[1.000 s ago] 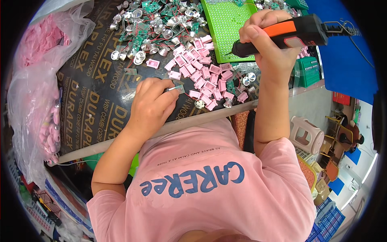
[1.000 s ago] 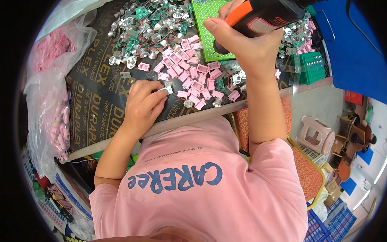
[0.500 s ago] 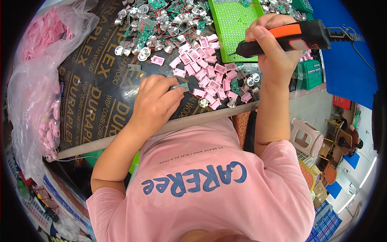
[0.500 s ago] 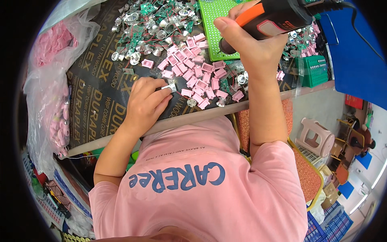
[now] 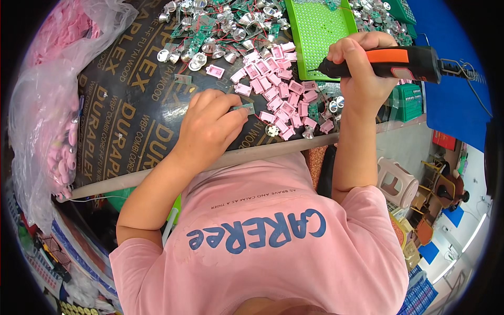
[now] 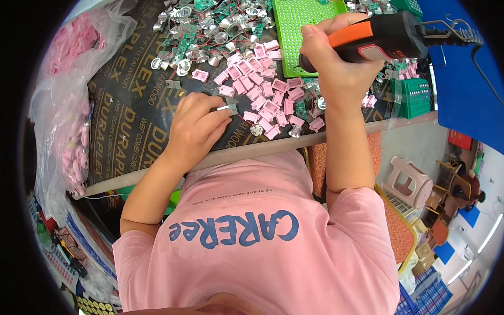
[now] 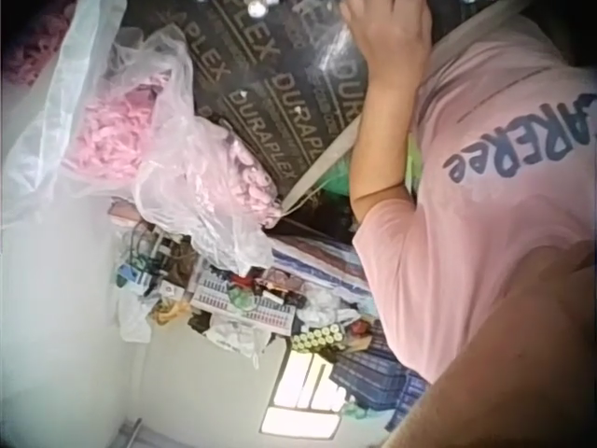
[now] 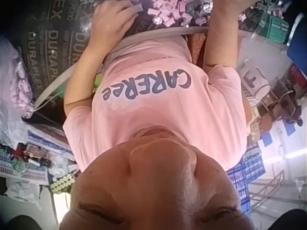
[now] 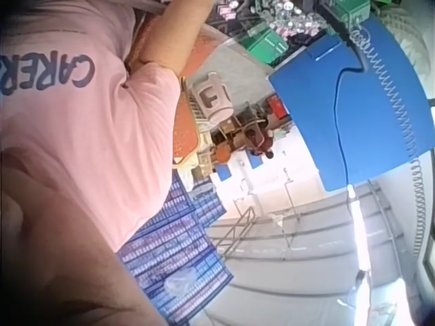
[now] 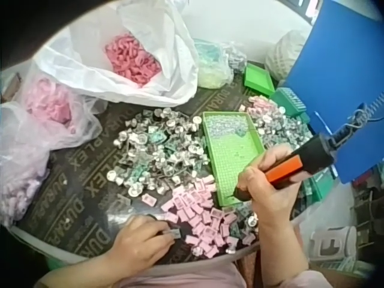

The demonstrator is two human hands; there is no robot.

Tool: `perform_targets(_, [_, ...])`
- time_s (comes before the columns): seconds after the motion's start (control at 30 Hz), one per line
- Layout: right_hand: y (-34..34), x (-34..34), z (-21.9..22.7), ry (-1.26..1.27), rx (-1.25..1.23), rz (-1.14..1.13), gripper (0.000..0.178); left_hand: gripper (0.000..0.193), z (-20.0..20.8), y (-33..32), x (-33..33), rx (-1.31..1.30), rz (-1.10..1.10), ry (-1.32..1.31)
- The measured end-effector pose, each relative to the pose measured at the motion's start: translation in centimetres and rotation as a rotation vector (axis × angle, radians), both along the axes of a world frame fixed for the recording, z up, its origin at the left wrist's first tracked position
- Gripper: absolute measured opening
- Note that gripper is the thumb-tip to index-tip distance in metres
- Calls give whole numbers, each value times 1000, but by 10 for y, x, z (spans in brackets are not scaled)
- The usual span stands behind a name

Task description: Sorting and assembling small plastic toy components and metallic parts at a workbench using a handheld tool.

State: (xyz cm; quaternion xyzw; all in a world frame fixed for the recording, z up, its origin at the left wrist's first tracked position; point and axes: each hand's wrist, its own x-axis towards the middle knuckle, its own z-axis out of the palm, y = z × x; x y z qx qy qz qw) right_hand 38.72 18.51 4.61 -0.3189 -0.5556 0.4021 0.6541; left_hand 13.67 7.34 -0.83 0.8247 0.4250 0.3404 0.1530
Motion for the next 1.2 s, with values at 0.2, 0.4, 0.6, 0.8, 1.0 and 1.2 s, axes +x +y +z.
perform_targets(0.2, [0, -1, 3, -86, -44, -37, 20, 27, -3, -2, -3, -10, 7, 4])
perform_targets(0.4, [-3, 8, 33, 93, 21, 165, 19, 29, -6, -2, -3, 8, 12, 6])
perform_targets(0.6, [-33, -36, 43, 181, -88, 459, 13, 31, -12, -5, 0, 88, 18, 12])
perform_targets(0.8, [-47, -71, 21, -85, -58, 398, 20, 20, -17, -7, 2, 223, 63, 51])
perform_targets(1.0, [-43, -79, 18, -116, -51, 462, 24, 20, -16, -8, 2, 208, 66, 51])
perform_targets(1.2, [-47, -88, 8, -44, -93, 375, 36, 18, -16, -7, 2, 208, 63, 34])
